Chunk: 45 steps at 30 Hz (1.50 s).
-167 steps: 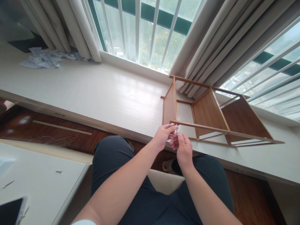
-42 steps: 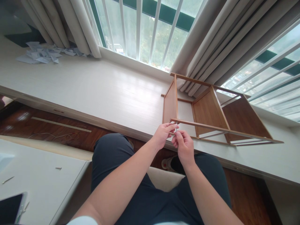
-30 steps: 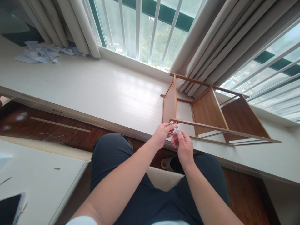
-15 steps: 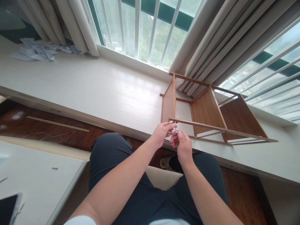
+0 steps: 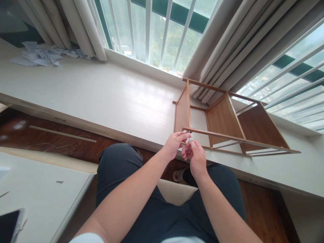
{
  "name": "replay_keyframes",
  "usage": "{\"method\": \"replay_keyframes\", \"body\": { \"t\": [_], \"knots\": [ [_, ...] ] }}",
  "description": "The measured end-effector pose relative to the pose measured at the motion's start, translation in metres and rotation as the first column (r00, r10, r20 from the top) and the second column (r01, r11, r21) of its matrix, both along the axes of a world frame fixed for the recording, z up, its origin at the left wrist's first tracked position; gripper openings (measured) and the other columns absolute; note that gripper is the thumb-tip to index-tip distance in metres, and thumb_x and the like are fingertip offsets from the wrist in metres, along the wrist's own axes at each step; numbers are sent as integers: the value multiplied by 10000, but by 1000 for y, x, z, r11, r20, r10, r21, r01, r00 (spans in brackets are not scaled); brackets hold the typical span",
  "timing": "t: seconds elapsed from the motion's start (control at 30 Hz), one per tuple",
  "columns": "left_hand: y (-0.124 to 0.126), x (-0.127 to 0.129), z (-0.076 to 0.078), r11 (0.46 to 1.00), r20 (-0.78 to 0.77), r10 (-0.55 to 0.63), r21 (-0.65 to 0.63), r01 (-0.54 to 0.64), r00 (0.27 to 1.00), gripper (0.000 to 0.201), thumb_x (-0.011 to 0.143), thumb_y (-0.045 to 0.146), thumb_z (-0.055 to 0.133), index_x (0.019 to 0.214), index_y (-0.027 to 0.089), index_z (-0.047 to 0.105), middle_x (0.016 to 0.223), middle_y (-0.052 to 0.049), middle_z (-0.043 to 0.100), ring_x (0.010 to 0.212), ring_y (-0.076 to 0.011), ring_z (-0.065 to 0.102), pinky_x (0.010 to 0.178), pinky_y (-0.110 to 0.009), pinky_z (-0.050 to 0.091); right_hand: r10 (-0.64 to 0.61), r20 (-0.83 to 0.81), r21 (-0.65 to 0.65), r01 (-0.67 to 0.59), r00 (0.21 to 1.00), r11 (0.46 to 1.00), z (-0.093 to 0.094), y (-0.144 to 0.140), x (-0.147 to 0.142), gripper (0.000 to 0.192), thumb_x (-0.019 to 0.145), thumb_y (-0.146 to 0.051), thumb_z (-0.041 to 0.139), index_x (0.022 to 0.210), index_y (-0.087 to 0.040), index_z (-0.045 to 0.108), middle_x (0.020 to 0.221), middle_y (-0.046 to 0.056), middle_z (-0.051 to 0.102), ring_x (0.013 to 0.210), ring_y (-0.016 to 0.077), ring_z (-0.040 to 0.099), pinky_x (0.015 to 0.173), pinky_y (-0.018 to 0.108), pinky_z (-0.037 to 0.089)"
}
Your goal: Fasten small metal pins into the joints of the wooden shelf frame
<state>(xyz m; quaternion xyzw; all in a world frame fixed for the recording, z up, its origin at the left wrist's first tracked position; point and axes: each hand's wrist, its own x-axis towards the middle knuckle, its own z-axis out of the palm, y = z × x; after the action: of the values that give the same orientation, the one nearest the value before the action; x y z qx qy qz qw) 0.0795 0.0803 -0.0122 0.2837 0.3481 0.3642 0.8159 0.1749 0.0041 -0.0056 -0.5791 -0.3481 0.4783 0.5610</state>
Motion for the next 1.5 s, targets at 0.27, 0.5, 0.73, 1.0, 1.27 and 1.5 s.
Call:
{"method": "replay_keyframes", "body": {
  "t": [0.27, 0.5, 0.73, 1.0, 1.27, 1.5],
  "knots": [
    [-1, 1, -3, 1000, -1, 28, 8, -28, 1000, 416, 625, 490, 868, 834, 159, 727, 709, 3, 544, 643, -96, 473, 558, -219, 342, -29, 20, 0, 29, 999, 1000, 1, -1, 3, 340, 938, -533, 590, 816, -224, 515, 631, -20, 635, 489, 113, 520, 453, 224, 381],
    [-2, 1, -3, 999, 12, 37, 9, -38, 999, 379, 632, 446, 871, 834, 156, 737, 733, -2, 562, 664, -93, 480, 568, -225, 328, -57, 74, 62, 53, 996, 997, 4, -3, 1, 327, 948, -515, 595, 820, -223, 526, 630, -23, 626, 500, 109, 496, 478, 231, 395],
    [-2, 1, -8, 999, 37, 31, 23, -32, 999, 350, 667, 427, 848, 861, 146, 773, 738, -15, 554, 692, -101, 474, 573, -224, 326, -102, 172, 105, 84, 980, 991, 7, -4, -1, 335, 932, -529, 631, 827, -227, 531, 609, -38, 593, 512, 114, 491, 499, 236, 402],
    [-1, 1, -3, 1000, 46, 11, 13, -11, 999, 333, 687, 420, 822, 861, 139, 779, 718, -10, 570, 639, -90, 459, 565, -241, 324, -138, 286, 109, 111, 948, 988, 7, -4, -3, 350, 897, -538, 684, 819, -226, 547, 617, -39, 578, 540, 125, 492, 526, 253, 405],
    [-1, 1, -4, 1000, 67, -1, 11, 0, 998, 348, 698, 425, 824, 878, 132, 773, 722, -14, 596, 606, -83, 465, 531, -238, 322, -132, 389, 101, 101, 911, 990, 5, -4, -4, 334, 909, -525, 676, 817, -227, 554, 633, -39, 574, 571, 137, 510, 573, 268, 416],
    [-1, 2, -4, 1000, 62, 2, -6, -2, 998, 369, 698, 433, 822, 886, 122, 756, 740, -28, 634, 609, -85, 493, 538, -229, 340, -132, 451, 104, 95, 883, 990, 6, -2, -4, 365, 909, -559, 654, 814, -218, 563, 630, -39, 578, 572, 140, 524, 578, 265, 424]
  ]
}}
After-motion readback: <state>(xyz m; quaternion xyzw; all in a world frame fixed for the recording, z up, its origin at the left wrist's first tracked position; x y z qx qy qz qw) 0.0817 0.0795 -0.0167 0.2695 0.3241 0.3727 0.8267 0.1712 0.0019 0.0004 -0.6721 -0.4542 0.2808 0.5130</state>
